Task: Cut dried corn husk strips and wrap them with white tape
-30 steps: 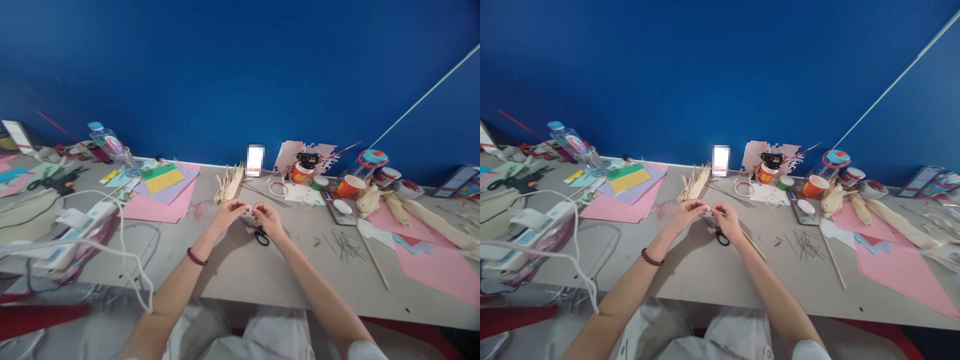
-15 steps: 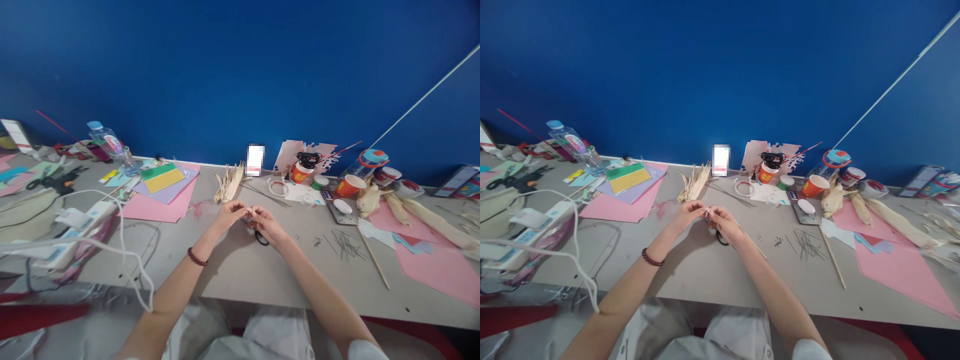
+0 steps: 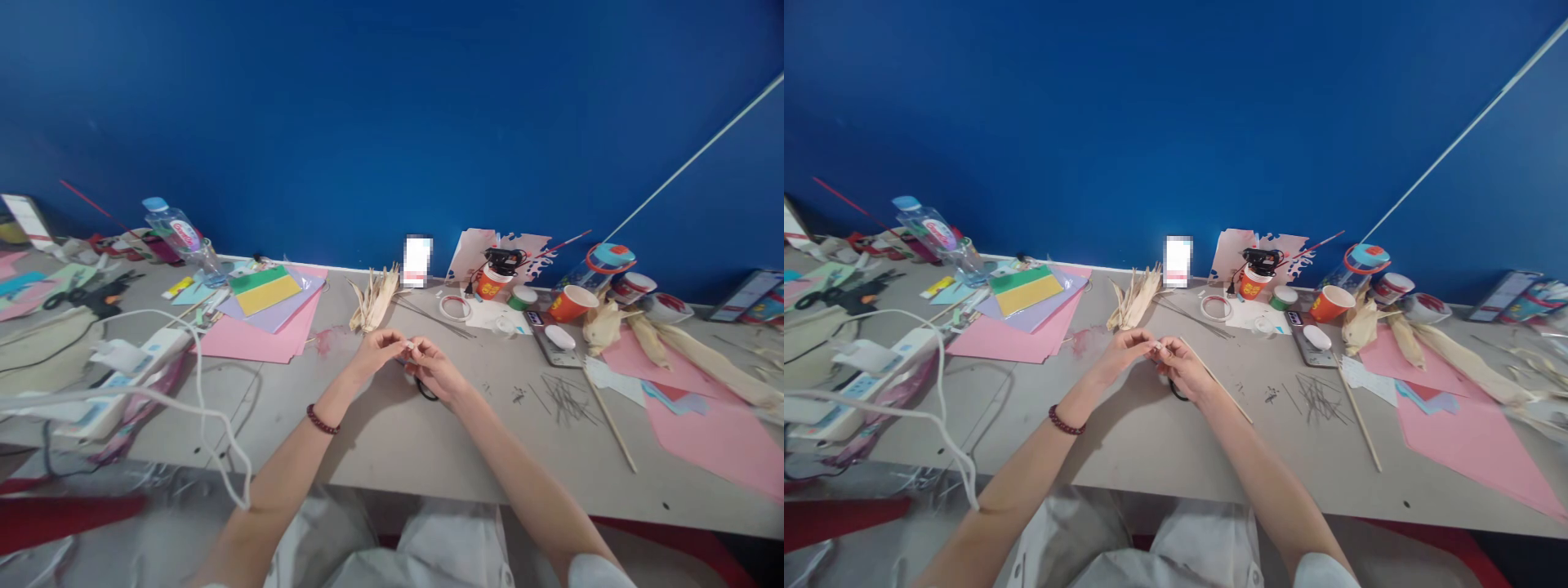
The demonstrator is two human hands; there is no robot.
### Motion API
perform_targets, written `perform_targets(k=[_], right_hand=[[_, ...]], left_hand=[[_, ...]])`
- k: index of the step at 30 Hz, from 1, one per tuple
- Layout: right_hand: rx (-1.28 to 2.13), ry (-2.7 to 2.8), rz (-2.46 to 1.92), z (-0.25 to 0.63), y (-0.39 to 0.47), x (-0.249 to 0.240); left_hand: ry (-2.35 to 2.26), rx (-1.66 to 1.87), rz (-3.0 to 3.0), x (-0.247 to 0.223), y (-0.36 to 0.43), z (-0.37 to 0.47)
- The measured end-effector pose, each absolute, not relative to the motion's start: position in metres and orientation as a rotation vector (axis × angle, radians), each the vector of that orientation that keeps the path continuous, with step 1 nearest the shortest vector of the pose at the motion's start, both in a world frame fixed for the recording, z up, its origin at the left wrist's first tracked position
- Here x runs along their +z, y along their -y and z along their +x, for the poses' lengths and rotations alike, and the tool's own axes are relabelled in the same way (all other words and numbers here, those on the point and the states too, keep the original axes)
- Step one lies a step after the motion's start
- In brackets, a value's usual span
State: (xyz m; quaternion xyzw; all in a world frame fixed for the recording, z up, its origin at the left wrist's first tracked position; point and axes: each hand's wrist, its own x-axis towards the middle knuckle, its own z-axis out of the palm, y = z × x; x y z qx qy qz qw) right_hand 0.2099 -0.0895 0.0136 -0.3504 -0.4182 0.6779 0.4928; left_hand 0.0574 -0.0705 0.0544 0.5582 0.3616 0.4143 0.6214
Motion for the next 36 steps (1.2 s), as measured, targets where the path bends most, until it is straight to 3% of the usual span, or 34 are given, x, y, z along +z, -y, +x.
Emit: perform_targets(k=[17, 31, 36], right_hand=[[1.603, 0.86, -0.92, 0.206, 0.083, 0.009], [1.369, 0.999, -1.078, 0.205, 0.084, 0.013], [0.993, 1.221, -1.168, 0.206, 0.086, 0.013]], left_hand=[[-0.852, 1.109, 1.244, 0.046, 0.063, 0.054], [-0.949, 1.138, 1.34, 0.042, 0.062, 0.056], [-0.976, 1.141, 1.366, 0.039, 0.061, 0.057]])
